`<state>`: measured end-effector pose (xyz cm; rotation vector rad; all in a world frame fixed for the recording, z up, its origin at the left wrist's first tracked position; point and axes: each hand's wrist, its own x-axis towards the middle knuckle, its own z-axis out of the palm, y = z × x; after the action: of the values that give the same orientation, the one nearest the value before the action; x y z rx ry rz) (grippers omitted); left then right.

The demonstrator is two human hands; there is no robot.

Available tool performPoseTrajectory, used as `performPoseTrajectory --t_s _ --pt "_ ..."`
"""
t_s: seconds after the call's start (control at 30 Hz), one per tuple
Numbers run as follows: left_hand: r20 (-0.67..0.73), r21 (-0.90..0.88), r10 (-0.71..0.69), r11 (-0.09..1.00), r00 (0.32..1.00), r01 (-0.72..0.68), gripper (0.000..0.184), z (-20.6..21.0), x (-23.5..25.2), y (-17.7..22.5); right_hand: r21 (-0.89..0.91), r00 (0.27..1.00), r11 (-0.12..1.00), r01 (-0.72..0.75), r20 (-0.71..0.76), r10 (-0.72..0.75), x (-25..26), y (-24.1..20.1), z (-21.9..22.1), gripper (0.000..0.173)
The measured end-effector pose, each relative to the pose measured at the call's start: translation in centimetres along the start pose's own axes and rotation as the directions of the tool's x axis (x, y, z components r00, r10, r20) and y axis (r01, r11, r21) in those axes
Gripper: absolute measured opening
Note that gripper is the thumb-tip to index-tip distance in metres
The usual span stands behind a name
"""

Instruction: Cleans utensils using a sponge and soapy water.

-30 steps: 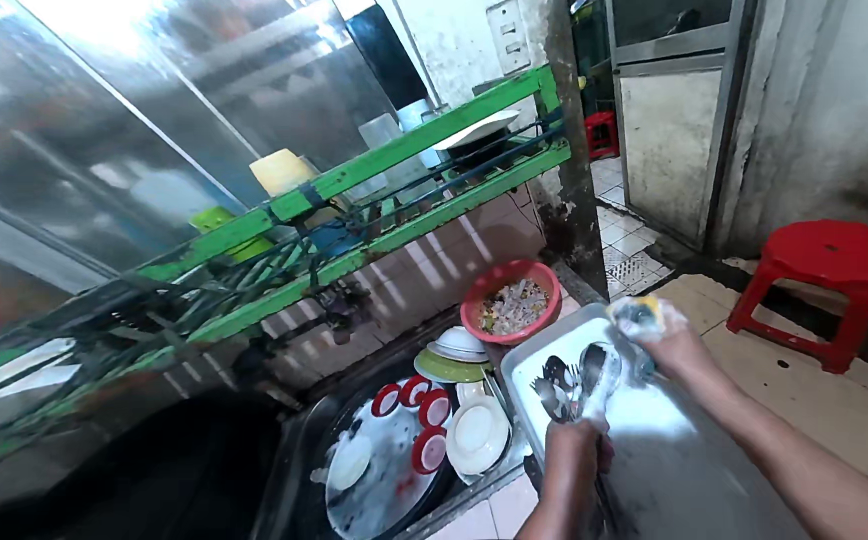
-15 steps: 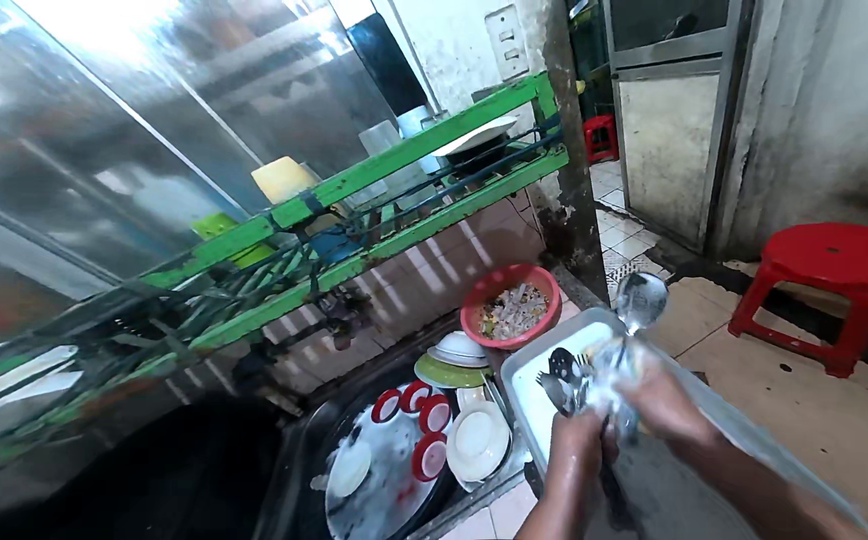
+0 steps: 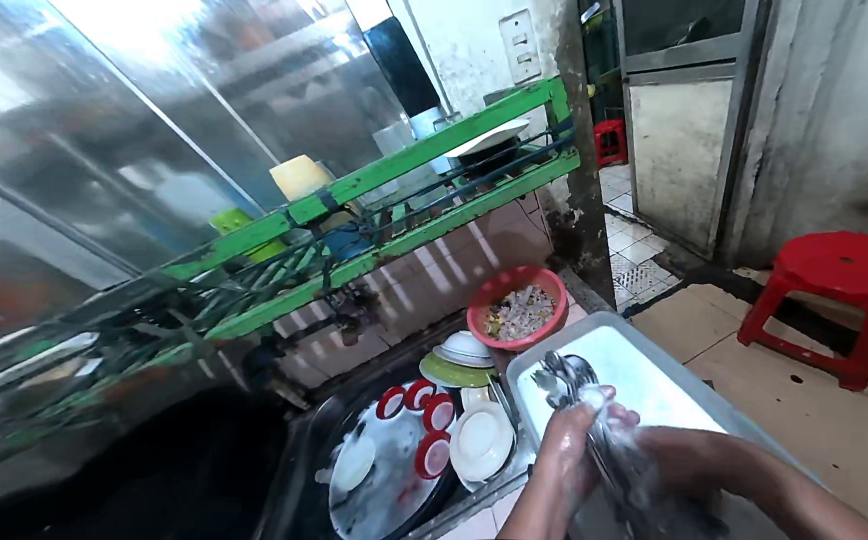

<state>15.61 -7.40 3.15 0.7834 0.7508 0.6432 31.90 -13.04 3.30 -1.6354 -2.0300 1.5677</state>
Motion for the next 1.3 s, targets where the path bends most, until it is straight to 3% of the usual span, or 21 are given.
performPoseTrajectory --t_s 0.1,0.2,0.3,0.37,0.4,0.47,0.53,0.6,0.63,0.7,0.73,0.83,0.9,0.97,1.07,1.13,1.2,1.23,1.3 --pt "-0.09 -0.167 -0.076 0.984 0.993 0.06 0.028 -0.7 0.8 1.2 -0.022 0.999 1.0 -0.013 0.037 0.014 -0.9 1.9 -0.2 0.046" --pt "-0.13 -0.016 -0.134 0.991 0.982 0.133 0.023 -1.3 0.9 1.6 0.008 0.959 0.988 -0.152 -0.243 0.149 -3.1 0.7 -2.8 0.052" --pt "-0.125 0.239 -0.238 0.935 0.963 0.262 0.011 0.4 -0.1 1.0 0.18 0.863 0.976 0.124 -0.505 -0.016 -4.0 -1.3 -3.6 0.061" --pt "-0.107 0.26 -0.274 0.92 0.956 0.293 0.011 1.7 -0.6 0.3 0.162 0.808 0.946 0.282 -0.571 -0.143 -3.4 -2.5 -2.9 0.055" --pt "-0.09 0.246 -0.285 0.922 0.954 0.298 0.012 2.1 -0.6 0.1 0.141 0.793 0.946 0.291 -0.589 -0.156 -3.1 -2.7 -2.6 0.052" --pt "-0.05 0.237 -0.297 0.924 0.954 0.3 0.003 2.0 -0.6 0.2 0.157 0.747 0.96 0.234 -0.661 -0.074 -2.8 -2.4 -2.6 0.046" --pt "-0.025 0.226 -0.259 0.939 0.966 0.258 0.01 1.5 -0.7 0.4 0.277 0.653 0.943 0.182 -0.751 0.095 -2.8 -1.6 -3.3 0.042" --pt "-0.074 0.218 -0.192 0.954 0.979 0.203 0.009 1.4 -0.9 0.4 0.441 0.542 0.853 0.278 -0.805 0.24 -3.3 -1.2 -4.2 0.04" --pt "-0.1 0.208 -0.161 0.962 0.982 0.179 0.008 1.5 -0.9 0.3 0.525 0.536 0.767 0.369 -0.794 0.285 -3.6 -1.4 -4.5 0.038" --pt "-0.146 0.17 -0.11 0.976 0.983 0.134 0.003 1.7 -0.8 0.2 0.63 0.596 0.607 0.484 -0.746 0.299 -4.1 -1.6 -4.2 0.031" --pt "-0.166 0.169 -0.092 0.978 0.982 0.12 0.003 1.9 -0.7 0.3 0.642 0.634 0.607 0.468 -0.723 0.276 -4.0 -1.5 -3.8 0.033" --pt "-0.25 0.267 -0.06 0.955 0.967 0.128 0.007 2.8 -0.9 0.4 0.471 0.713 0.835 0.283 -0.686 0.145 -2.3 -0.9 -2.2 0.046" --pt "-0.296 0.323 -0.066 0.932 0.953 0.164 0.007 3.8 -1.6 0.4 0.323 0.682 0.937 0.13 -0.716 0.152 -1.5 -0.8 -2.3 0.048" --pt "-0.326 0.328 -0.079 0.925 0.942 0.191 0.004 4.2 -1.9 0.5 0.263 0.604 0.964 0.048 -0.776 0.182 -0.8 -0.5 -2.8 0.048" --pt "-0.344 0.31 -0.055 0.936 0.937 0.169 0.003 4.2 -1.7 0.8 0.245 0.581 0.958 0.15 -0.806 0.115 -0.2 -0.6 -1.5 0.052" --pt "-0.334 0.325 -0.037 0.934 0.942 0.151 0.005 3.6 -1.8 1.0 0.311 0.674 0.925 0.22 -0.733 0.086 -0.3 -0.9 -0.9 0.057" --pt "-0.32 0.315 -0.058 0.935 0.946 0.163 0.007 3.2 -2.1 0.8 0.252 0.707 0.956 0.152 -0.703 0.073 -0.5 -0.5 -1.6 0.055" --pt "-0.315 0.294 -0.077 0.94 0.946 0.174 0.007 3.1 -2.4 0.5 0.202 0.67 0.974 0.106 -0.738 0.08 -0.4 0.0 -1.9 0.051" --pt "-0.304 0.228 -0.105 0.957 0.947 0.179 0.006 3.1 -2.5 0.2 0.198 0.508 0.975 0.102 -0.853 0.12 -0.1 0.6 -3.0 0.042"
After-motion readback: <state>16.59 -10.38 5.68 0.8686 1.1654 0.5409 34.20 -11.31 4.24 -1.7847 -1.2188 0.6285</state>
